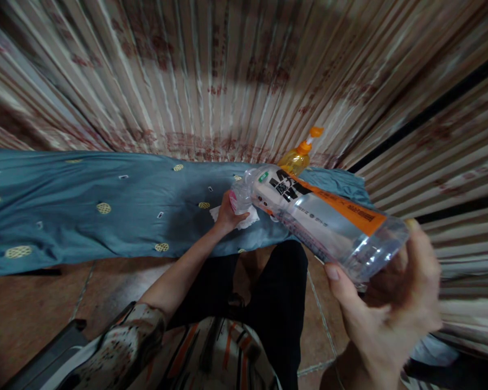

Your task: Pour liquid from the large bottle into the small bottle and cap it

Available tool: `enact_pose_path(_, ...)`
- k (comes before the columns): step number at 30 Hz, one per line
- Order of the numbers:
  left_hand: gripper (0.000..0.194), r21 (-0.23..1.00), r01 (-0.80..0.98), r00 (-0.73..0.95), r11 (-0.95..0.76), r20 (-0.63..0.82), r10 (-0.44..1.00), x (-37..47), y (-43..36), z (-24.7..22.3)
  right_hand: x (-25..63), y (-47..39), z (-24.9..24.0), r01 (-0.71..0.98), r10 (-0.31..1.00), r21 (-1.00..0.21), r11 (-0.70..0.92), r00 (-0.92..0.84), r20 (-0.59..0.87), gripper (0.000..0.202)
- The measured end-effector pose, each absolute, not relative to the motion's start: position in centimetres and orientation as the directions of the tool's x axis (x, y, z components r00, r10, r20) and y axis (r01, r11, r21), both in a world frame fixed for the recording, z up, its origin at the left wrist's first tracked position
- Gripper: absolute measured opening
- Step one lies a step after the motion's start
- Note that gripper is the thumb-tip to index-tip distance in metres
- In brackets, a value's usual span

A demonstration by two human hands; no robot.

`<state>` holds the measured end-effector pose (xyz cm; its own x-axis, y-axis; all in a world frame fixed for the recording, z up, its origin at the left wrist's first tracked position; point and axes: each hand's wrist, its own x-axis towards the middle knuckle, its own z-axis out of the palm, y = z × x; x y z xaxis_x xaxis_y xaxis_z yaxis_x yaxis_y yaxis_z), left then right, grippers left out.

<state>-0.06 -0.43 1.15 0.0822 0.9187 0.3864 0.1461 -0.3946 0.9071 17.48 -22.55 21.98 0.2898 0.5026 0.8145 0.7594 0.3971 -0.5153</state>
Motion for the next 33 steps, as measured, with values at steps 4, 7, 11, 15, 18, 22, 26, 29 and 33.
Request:
enact_pose_path(4, 0.062, 0.912, 0.145, 0.068, -0.383, 0.377, 0.924, -0.1, -0.8, 1.8, 17.3, -22.5, 21.4, 0.723, 0.521, -0.564, 0.400, 0.327, 0.789, 0.096)
enact_pose_path(7, 0.063, 0.922, 0.115, 0.061, -0.369, 0.364, 0.929, -0.1, -0.8, 1.9, 17.5, -22.5, 21.0, 0.712, 0.509, -0.574, 0.405, 0.345, 0.788, 0.092)
enact_pose_path(11, 0.069, 0.930, 0.083, 0.069, -0.358, 0.353, 0.933, -0.1, -0.7, 1.7, 17.9, -22.6, 20.4, 0.710, 0.505, -0.596, 0.374, 0.383, 0.774, 0.093)
enact_pose_path(15, 0.069, 0.938, 0.037, 0.075, -0.345, 0.342, 0.937, -0.2, -0.8, 1.5, 17.9, -22.7, 19.6, 0.686, 0.482, -0.638, 0.350, 0.452, 0.750, 0.091)
enact_pose_path(18, 0.072, 0.943, 0.044, 0.087, -0.329, 0.324, 0.942, -0.2, -0.9, 1.6, 17.7, -22.8, 18.9, 0.643, 0.484, -0.701, 0.309, 0.528, 0.698, 0.088)
enact_pose_path(22, 0.078, 0.950, 0.084, 0.084, -0.302, 0.295, 0.952, -0.2, -0.7, 1.5, 17.7, -23.1, 17.7, 0.556, 0.489, -0.799, 0.229, 0.644, 0.588, 0.088)
enact_pose_path(26, 0.083, 0.943, 0.110, 0.094, -0.315, 0.306, 0.947, -0.2, -0.3, 1.0, 17.8, -23.0, 16.5, 0.470, 0.473, -0.849, 0.242, 0.707, 0.526, 0.083)
enact_pose_path(29, 0.088, 0.936, 0.134, 0.090, -0.325, 0.315, 0.945, -0.2, -0.2, 0.6, 17.8, -22.8, 16.1, 0.394, 0.480, -0.881, 0.263, 0.738, 0.474, 0.078)
enact_pose_path(33, 0.091, 0.927, 0.173, 0.108, -0.332, 0.317, 0.942, -0.4, -0.1, 0.4, 17.5, -22.0, 16.0, 0.267, 0.491, -0.913, 0.309, 0.777, 0.394, 0.068)
